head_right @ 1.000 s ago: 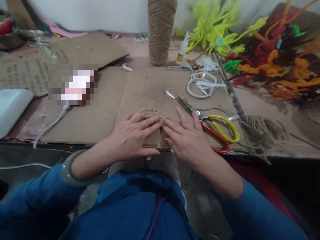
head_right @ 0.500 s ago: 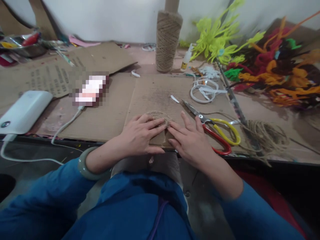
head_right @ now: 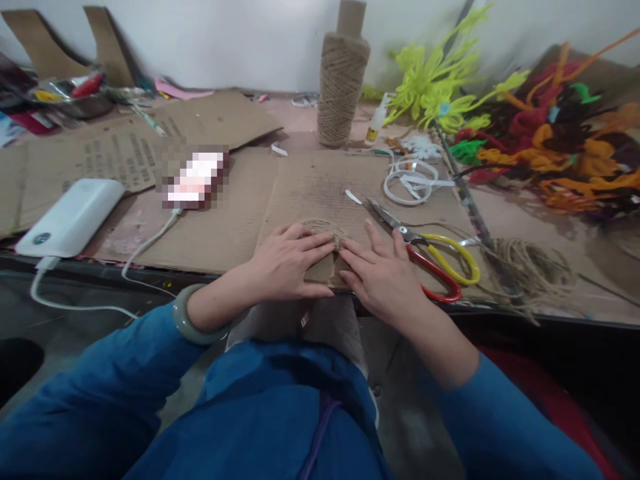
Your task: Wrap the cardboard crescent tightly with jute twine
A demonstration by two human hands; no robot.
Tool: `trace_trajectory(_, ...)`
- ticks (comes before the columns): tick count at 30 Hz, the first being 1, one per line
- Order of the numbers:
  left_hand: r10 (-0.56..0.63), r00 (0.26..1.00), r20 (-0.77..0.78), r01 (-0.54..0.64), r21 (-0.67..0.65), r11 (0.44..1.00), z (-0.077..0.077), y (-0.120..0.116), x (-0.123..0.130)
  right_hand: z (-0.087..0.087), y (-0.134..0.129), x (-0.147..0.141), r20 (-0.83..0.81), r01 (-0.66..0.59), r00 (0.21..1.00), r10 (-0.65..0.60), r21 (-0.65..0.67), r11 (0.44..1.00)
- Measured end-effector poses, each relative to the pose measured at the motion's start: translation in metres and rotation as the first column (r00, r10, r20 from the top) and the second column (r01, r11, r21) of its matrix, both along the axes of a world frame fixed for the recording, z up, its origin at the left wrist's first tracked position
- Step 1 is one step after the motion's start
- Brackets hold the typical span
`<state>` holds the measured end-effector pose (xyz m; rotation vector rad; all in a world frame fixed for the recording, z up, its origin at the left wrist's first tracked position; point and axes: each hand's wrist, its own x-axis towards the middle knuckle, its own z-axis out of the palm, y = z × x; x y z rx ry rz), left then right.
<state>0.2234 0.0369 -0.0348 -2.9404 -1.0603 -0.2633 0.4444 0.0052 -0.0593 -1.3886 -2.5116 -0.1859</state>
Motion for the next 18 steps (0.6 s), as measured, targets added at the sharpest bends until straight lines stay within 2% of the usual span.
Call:
trace_trajectory(7, 0.006, 1.0, -0.023, -0.006, -0.013, 1.0, -0.001, 0.001, 0.001, 0.007, 0.0, -0.006, -0.001, 0.056, 0.998, -0.057, -0.111, 0.992)
trace_trajectory(12, -0.013, 1.0, -0.003, 0.013, -0.038, 0.999, -0.001, 0.004, 0.001, 0.01, 0.004, 0.001, -0.149, 0.018, 0.987, -0.052, -0.219, 0.975)
trace_trajectory(15, -0.02, 0.996, 0.085, 0.027, -0.088, 0.996, 0.003, 0.008, -0.004, 0.013, 0.004, 0.01, -0.303, -0.023, 0.952, -0.03, -0.171, 0.985)
trace_trajectory(18, 0.048, 0.962, 0.268, -0.012, -0.135, 0.991, 0.007, 0.01, -0.018, 0.015, 0.002, 0.015, -0.322, -0.011, 0.947, -0.02, -0.094, 0.996)
